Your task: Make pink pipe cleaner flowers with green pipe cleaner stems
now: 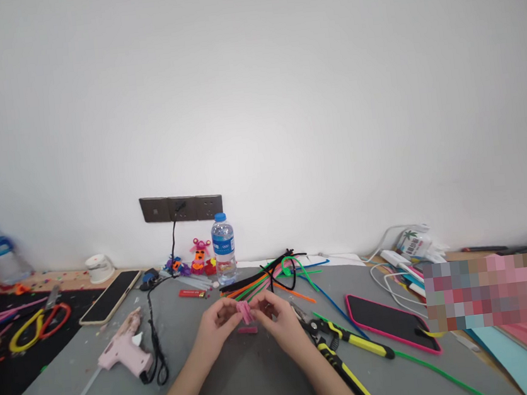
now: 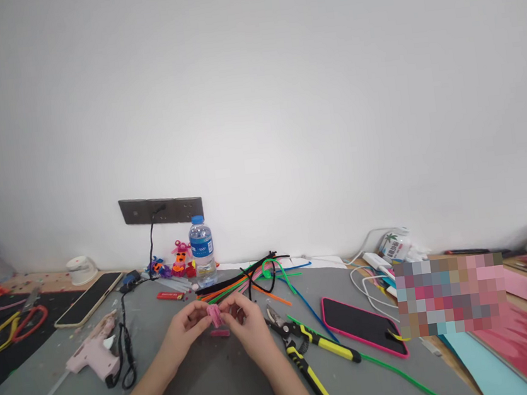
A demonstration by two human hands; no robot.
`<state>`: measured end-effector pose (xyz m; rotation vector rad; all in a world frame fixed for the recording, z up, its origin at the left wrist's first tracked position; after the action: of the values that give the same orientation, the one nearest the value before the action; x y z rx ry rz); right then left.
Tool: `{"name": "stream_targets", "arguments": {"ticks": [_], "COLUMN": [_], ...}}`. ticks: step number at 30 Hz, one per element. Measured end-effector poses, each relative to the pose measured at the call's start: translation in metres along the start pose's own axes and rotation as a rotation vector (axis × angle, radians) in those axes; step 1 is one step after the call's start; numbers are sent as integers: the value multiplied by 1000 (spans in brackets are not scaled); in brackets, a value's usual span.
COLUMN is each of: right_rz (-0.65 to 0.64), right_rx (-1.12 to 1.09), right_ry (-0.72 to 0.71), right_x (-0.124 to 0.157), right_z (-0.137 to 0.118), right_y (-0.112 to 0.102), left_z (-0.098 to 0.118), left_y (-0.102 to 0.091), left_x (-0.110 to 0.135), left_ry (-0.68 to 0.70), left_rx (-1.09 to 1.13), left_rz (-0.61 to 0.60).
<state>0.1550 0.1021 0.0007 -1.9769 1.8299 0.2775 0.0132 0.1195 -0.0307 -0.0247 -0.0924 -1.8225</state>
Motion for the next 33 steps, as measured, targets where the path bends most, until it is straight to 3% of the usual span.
{"name": "stream_targets", "arguments": {"ticks": [18, 33], "right_rz": [-17, -97], "right_rx": [142, 68], "right_ry": [-260, -226], "right_x": [0, 3], "right_z": [-31, -30], "right_y": [-3, 0], "left_z": [2, 10], "left_y": [-1, -3], "left_x": [2, 6], "left_ry": [-29, -38], "left_rx": [24, 50], "left_rz": [28, 53]}}
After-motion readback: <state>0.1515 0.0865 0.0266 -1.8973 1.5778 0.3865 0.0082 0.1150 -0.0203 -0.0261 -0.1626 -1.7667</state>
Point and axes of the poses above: each hand's wrist, its own x-axis away from the middle knuckle, its own y-axis out of the palm, z = x × y, the point moved 10 cm from there along -x, towards the middle knuckle, and after that the axes turned 7 degrees about -y, right-handed, at the moved point
